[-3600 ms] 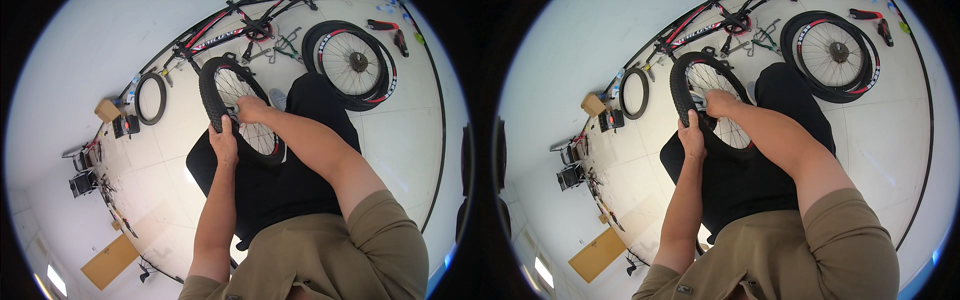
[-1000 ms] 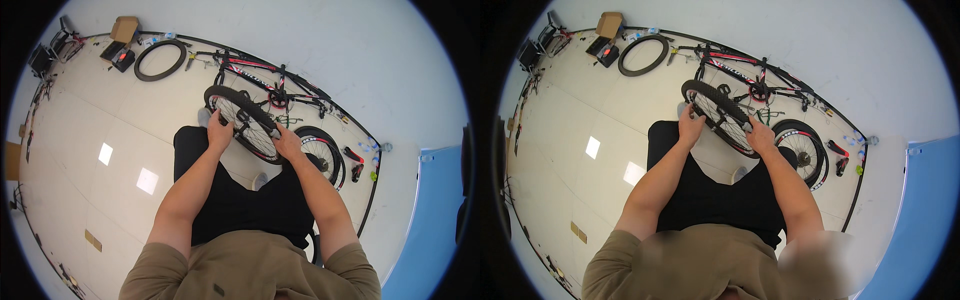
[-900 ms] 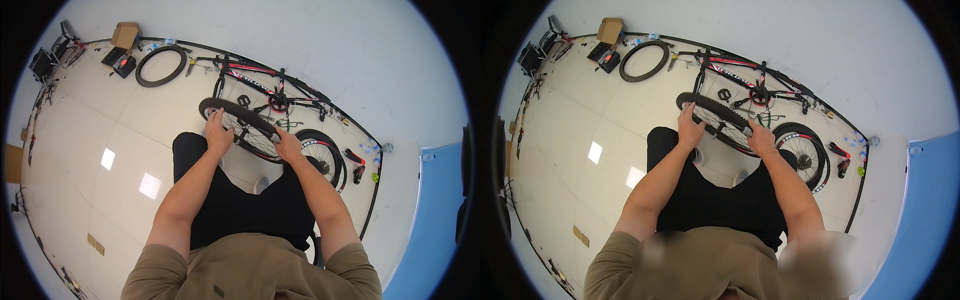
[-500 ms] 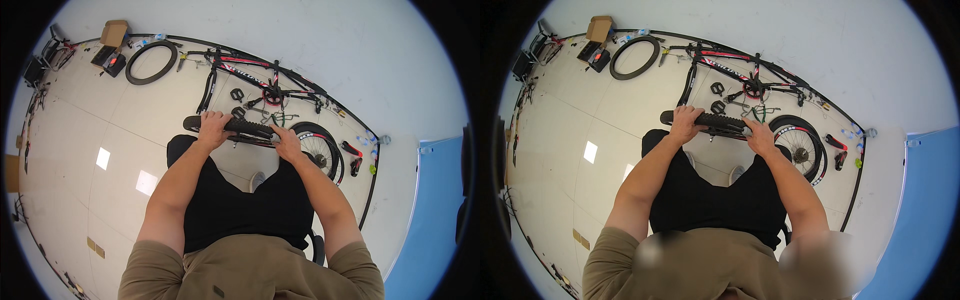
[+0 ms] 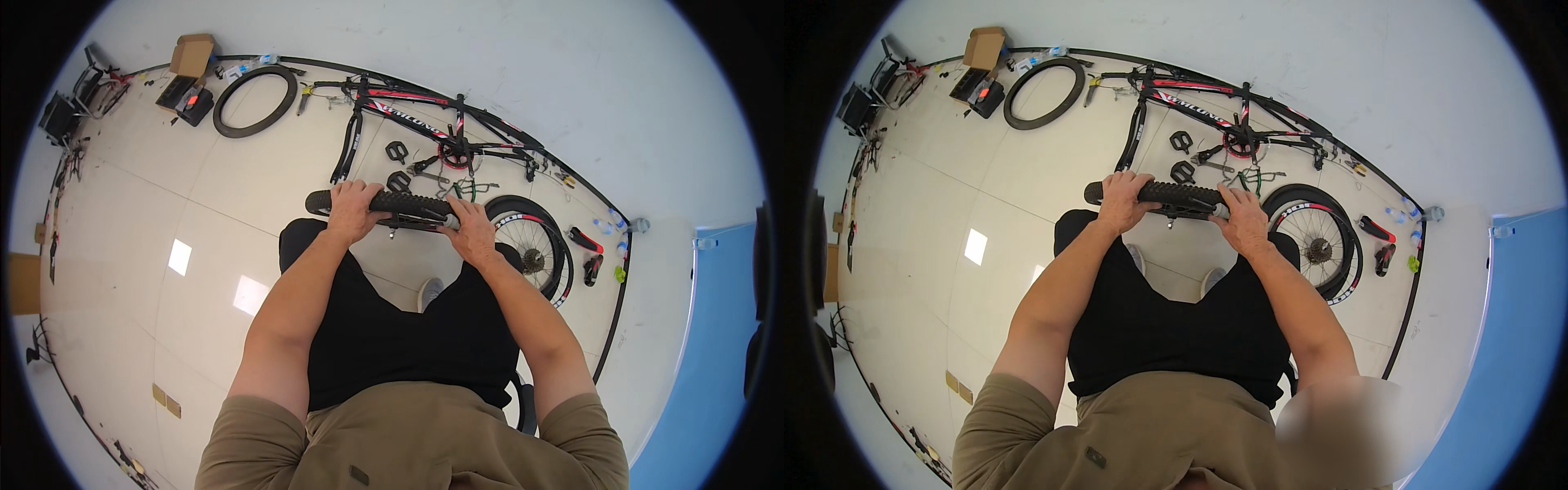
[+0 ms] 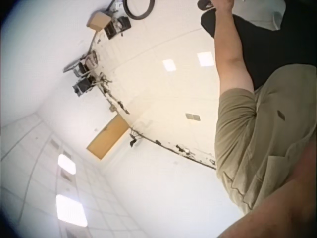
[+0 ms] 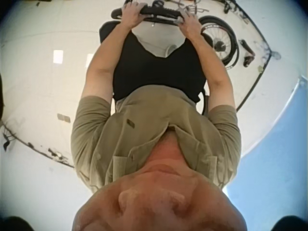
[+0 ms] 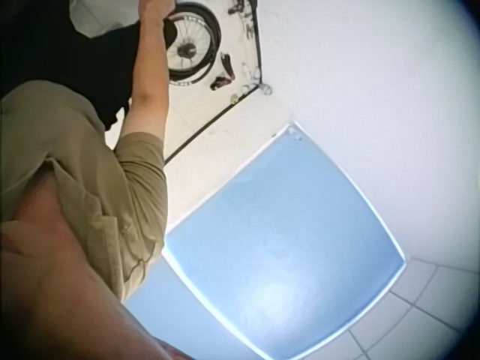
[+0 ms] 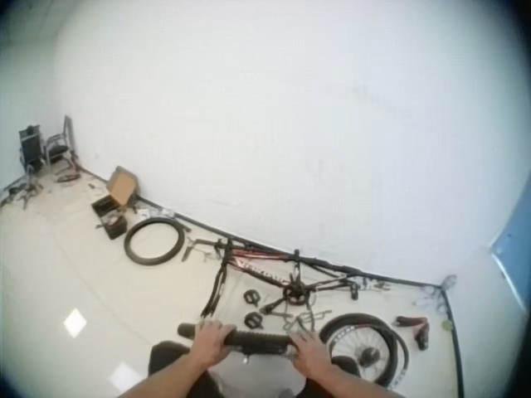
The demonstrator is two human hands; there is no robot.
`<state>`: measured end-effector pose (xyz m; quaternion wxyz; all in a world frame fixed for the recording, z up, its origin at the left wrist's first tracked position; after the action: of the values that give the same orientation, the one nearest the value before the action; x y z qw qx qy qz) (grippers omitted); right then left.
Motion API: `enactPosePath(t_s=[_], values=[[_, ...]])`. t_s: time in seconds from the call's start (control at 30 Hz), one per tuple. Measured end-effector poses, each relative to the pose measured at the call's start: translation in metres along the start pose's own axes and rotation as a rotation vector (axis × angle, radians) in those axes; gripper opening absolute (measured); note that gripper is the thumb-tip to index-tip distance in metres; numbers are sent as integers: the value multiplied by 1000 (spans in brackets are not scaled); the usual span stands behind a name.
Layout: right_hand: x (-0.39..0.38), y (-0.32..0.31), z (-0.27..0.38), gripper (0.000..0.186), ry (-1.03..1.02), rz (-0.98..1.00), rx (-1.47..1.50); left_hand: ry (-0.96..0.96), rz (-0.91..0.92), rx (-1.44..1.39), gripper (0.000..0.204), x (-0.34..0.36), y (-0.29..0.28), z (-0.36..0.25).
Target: The person installs a bicycle tire onto a wheel rim using tire levers. They work around the circumference of the wheel, prying the tire bead over the rim edge and seating it into place.
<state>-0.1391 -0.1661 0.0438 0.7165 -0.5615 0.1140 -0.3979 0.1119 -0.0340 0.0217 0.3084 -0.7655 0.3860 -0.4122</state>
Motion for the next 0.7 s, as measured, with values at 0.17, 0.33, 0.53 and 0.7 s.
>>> enactPosePath(t_s=[0.17, 0.33, 0.53, 0.7], values=[[-1, 5, -12, 56, -10, -14, 37, 4, 46, 14, 57, 1, -4, -4], [6, 1, -18, 50, -47, -66, 106, -18, 31, 7, 56, 5, -5, -11], [17, -7, -23, 47, -33, 43, 113, -54, 119, -4, 56, 9, -4, -11], [25, -6, -18, 51, 36, 91, 97, -88, 124, -31, 61, 8, -5, -7]])
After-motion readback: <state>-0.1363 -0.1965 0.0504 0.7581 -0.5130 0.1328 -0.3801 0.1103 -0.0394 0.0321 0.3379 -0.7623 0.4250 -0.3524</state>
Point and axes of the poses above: each hand's wrist, its own x-axis towards the middle knuckle, its own y-axis out of the palm, z = x × y, the point moved 1 cm from there along x, towards the middle knuckle, and after that the axes turned 11 degrees about -z, right-handed, at the moved point
